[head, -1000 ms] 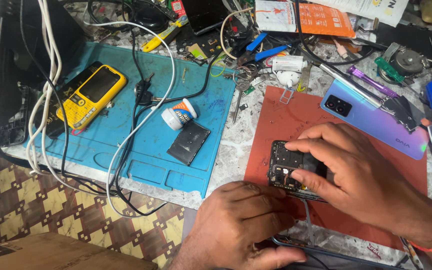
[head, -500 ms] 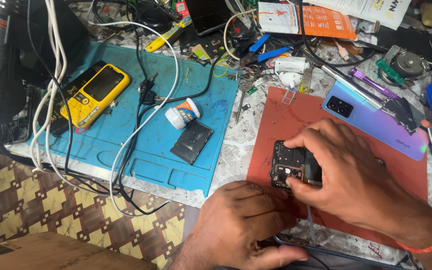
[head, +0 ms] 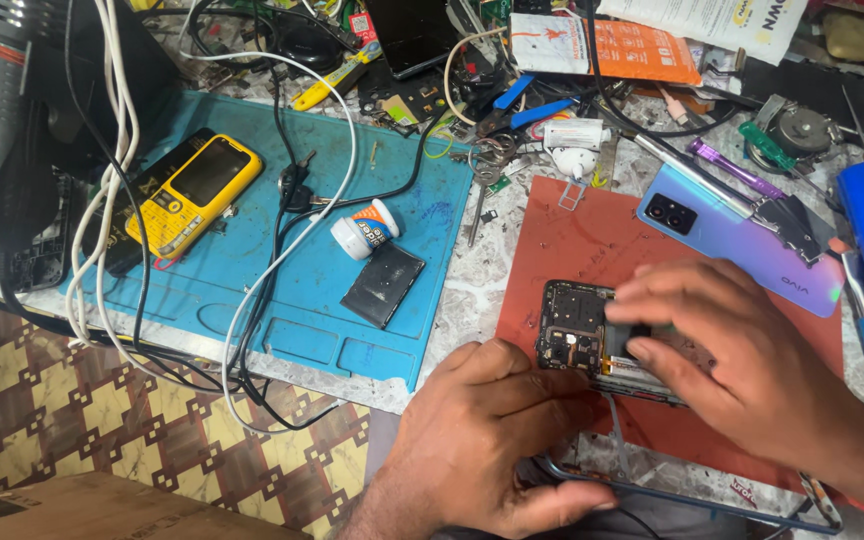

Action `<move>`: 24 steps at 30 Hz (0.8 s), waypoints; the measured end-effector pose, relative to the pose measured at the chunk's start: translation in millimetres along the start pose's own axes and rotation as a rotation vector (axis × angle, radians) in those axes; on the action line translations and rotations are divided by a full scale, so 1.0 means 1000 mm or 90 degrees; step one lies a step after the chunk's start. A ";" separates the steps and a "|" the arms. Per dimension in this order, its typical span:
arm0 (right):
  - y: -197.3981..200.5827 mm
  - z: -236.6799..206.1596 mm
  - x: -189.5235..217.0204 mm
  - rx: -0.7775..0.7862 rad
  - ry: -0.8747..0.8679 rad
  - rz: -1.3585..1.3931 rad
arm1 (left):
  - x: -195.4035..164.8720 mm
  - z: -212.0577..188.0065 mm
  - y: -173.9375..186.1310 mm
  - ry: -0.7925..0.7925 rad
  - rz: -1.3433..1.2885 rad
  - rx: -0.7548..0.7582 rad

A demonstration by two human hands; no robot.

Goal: The person is repairing a smartphone by reattaching the screen, connecting internal components, and installing the battery. They handle the screen, battery, and internal parts, using their hands to align and secure the components.

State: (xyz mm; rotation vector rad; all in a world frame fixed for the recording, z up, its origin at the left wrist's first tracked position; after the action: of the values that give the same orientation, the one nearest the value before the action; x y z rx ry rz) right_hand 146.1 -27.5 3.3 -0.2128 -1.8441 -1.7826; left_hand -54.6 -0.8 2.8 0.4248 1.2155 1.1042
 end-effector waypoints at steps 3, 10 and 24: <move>-0.005 -0.012 0.005 -0.007 0.092 -0.089 | 0.002 0.001 -0.003 0.009 -0.001 0.018; -0.017 -0.019 -0.004 0.018 0.109 -0.147 | 0.000 0.001 -0.002 0.010 0.022 0.009; -0.013 -0.015 0.017 0.046 0.190 -0.192 | 0.003 0.005 -0.003 0.021 -0.009 0.025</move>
State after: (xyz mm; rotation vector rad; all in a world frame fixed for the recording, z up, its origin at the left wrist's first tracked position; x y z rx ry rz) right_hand 129.6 -47.5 0.3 0.3588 -1.7866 -1.8201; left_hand -48.8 1.6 1.2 0.4289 1.2700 1.0806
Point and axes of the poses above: each hand's wrist, its own z-axis towards the middle knuckle, its own y-axis out of the back of the hand, x = y × z, the point moved 7 cm from there along z, towards the middle knuckle, and after that the axes turned 14 degrees about x, right-handed, at the moved point
